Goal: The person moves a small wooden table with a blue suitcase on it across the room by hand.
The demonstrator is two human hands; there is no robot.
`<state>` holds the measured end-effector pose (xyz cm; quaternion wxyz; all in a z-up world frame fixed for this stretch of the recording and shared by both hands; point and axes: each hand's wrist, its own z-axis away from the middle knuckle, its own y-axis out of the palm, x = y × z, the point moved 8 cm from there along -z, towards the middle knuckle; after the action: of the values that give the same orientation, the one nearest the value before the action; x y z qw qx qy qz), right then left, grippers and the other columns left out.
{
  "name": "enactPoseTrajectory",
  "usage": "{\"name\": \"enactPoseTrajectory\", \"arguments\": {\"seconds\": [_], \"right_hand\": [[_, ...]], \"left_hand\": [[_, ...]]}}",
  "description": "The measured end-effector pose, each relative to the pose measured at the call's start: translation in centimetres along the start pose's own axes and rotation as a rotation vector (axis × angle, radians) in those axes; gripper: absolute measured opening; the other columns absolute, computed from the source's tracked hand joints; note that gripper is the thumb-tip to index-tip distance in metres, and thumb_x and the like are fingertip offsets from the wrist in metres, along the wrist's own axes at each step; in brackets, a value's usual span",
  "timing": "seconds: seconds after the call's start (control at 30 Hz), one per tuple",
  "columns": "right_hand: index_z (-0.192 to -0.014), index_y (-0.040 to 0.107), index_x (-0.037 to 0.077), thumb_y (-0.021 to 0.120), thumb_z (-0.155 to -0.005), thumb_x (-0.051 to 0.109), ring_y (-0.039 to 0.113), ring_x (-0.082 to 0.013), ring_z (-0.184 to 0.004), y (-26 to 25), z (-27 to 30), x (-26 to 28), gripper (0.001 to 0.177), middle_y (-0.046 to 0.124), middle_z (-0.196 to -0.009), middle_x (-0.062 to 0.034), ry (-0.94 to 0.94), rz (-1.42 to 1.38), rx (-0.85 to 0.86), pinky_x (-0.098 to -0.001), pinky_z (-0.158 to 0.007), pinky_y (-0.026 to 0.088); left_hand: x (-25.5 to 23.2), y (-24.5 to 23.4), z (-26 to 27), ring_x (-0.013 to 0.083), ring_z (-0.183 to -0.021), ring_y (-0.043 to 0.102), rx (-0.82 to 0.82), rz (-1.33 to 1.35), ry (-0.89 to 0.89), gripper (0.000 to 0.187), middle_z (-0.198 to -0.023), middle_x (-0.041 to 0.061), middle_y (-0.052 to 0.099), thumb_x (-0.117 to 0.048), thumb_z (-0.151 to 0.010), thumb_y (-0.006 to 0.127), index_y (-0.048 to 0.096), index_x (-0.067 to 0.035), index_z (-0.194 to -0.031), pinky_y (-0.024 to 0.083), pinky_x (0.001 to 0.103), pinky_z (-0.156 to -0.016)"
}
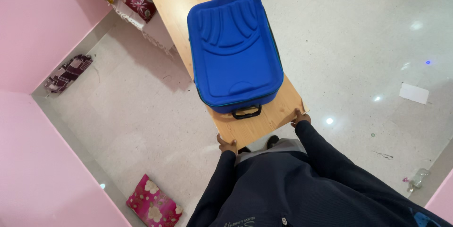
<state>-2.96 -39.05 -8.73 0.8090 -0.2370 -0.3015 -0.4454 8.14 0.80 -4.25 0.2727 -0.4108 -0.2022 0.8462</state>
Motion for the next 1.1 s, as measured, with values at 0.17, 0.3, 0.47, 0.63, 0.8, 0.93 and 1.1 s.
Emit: {"name": "enactPoseTrajectory", "arguments": {"seconds": [0.17, 0.3, 0.47, 0.63, 0.8, 0.93, 1.1], "right_hand": [[-0.139, 0.046, -0.002, 0.068, -0.098, 0.046, 0.072, -0.0377, -0.089, 0.6, -0.6, -1.0, 0.067, 0.066, -0.118, -0.0241, 0.02, -0.132, 0.026, -0.0442, -0.069, 0.062], [-0.141, 0.048, 0.01, 0.052, -0.1, 0.057, 0.069, -0.0403, -0.1, 0.9, -1.9, -2.1, 0.062, 0.064, -0.131, -0.0214, 0.199, -0.325, 0.053, -0.0555, -0.076, 0.055], [-0.144, 0.045, 0.012, 0.052, -0.1, 0.058, 0.065, -0.042, -0.11, 1.7, -2.1, -1.1, 0.064, 0.059, -0.136, -0.0195, 0.337, -0.414, 0.146, -0.066, -0.092, 0.053], [-0.143, 0.045, 0.012, 0.052, -0.1, 0.059, 0.065, -0.0418, -0.11, 1.8, -2.9, 2.9, 0.065, 0.059, -0.136, -0.0194, 0.345, -0.304, 0.135, -0.0653, -0.091, 0.054], [-0.143, 0.044, 0.011, 0.052, -0.099, 0.06, 0.066, -0.0415, -0.111, -0.1, -7.0, 9.8, 0.066, 0.059, -0.135, -0.0194, 0.262, -0.18, 0.061, -0.0646, -0.09, 0.055], [-0.143, 0.044, 0.011, 0.052, -0.099, 0.061, 0.066, -0.0413, -0.111, -2.5, -10.2, 14.4, 0.067, 0.059, -0.135, -0.0194, 0.194, -0.092, 0.024, -0.064, -0.089, 0.056], [-0.143, 0.043, 0.011, 0.052, -0.099, 0.062, 0.066, -0.0411, -0.111, -3.7, -13.1, 18.1, 0.068, 0.059, -0.134, -0.0194, 0.141, -0.07, 0.008, -0.0633, -0.088, 0.057]], "left_hand": [[1.3, 1.6, 0.0, 0.0469, -0.099, 0.074, 0.157, 0.096, -0.236, 0.099, -0.124, 0.031, 0.065, -0.056, -0.09, 0.06, -0.002, -0.033, -0.163, 0.062, 0.05, -0.083], [-0.9, 0.5, -1.4, 0.044, -0.109, 0.069, 0.037, 0.037, -0.208, 0.097, -0.126, 0.028, 0.065, -0.073, -0.083, 0.058, 0.013, -0.03, -0.158, 0.057, 0.05, -0.093], [-1.0, -0.1, 0.5, 0.0418, -0.116, 0.066, -0.17, -0.025, -0.323, 0.1, -0.127, 0.025, 0.066, -0.088, -0.077, 0.054, 0.034, -0.023, -0.15, 0.052, 0.05, -0.101], [-3.1, 1.9, 1.7, 0.042, -0.116, 0.069, -0.234, 0.036, -0.453, 0.097, -0.127, 0.027, 0.067, -0.087, -0.082, 0.051, 0.043, -0.012, -0.144, 0.054, 0.05, -0.099], [-7.6, 7.1, 2.7, 0.0426, -0.119, 0.063, -0.295, 0.022, -0.409, 0.094, -0.131, 0.026, 0.063, -0.082, -0.082, 0.057, 0.041, -0.015, -0.146, 0.052, 0.05, -0.099], [-10.3, 11.8, 4.0, 0.0392, -0.115, 0.069, -0.302, 0.214, -0.178, 0.093, -0.126, 0.025, 0.069, -0.058, -0.078, 0.079, 0.042, -0.007, -0.147, 0.056, 0.047, -0.098], [-12.6, 16.7, 4.8, 0.0409, -0.124, 0.059, -0.182, 0.104, -0.194, 0.126, -0.14, 0.026, 0.051, -0.048, -0.059, 0.098, 0.022, -0.007, -0.151, 0.053, 0.046, -0.103]]}}
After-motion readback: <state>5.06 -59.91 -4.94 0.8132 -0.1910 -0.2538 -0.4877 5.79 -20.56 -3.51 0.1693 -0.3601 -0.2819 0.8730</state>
